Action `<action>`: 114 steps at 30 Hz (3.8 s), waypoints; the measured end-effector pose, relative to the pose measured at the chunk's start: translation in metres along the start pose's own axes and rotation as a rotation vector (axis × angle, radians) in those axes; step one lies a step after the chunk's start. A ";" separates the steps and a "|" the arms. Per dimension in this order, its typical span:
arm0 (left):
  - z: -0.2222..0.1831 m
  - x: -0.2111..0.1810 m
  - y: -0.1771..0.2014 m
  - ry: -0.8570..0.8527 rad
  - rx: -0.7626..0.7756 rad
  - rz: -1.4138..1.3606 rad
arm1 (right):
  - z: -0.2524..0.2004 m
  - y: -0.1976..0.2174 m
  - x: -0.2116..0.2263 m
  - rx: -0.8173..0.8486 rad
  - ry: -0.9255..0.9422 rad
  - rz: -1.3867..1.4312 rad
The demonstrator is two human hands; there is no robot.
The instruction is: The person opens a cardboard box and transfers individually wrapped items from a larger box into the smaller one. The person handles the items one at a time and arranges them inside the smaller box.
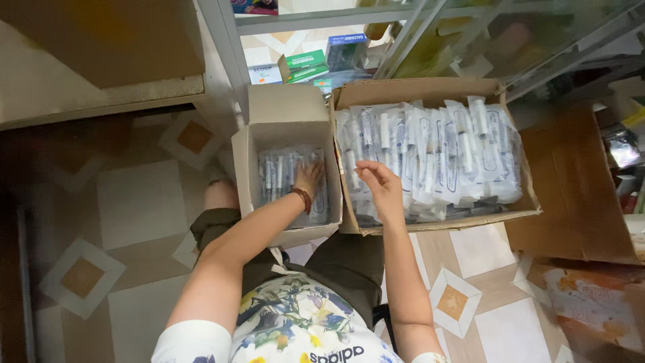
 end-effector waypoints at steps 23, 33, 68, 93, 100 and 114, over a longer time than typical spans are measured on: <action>0.015 0.037 0.001 0.299 -0.085 -0.457 | -0.003 -0.004 0.001 -0.002 -0.035 -0.107; -0.018 -0.040 0.000 -0.446 0.003 -0.551 | -0.002 -0.002 -0.001 0.001 -0.003 -0.174; -0.044 0.013 -0.074 -0.132 0.415 -0.568 | -0.001 0.004 -0.013 -0.025 0.025 -0.229; -0.212 0.044 0.245 -0.152 -0.815 -1.116 | -0.019 0.172 0.068 -0.650 0.291 -1.163; -0.208 0.038 0.236 -0.154 -0.742 -1.165 | -0.020 0.169 0.058 -0.656 0.125 -1.345; -0.221 0.049 0.232 -0.108 -0.767 -1.289 | -0.042 0.182 0.096 -0.883 0.316 -1.197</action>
Point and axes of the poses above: each hand's wrist, its own z-axis towards the middle knuckle, its own y-axis out of the back of the hand, x = y × z, the point moved 10 cm from there along z, towards the middle knuckle, and after that the axes turned 4 degrees about z, right-handed, at the moved point
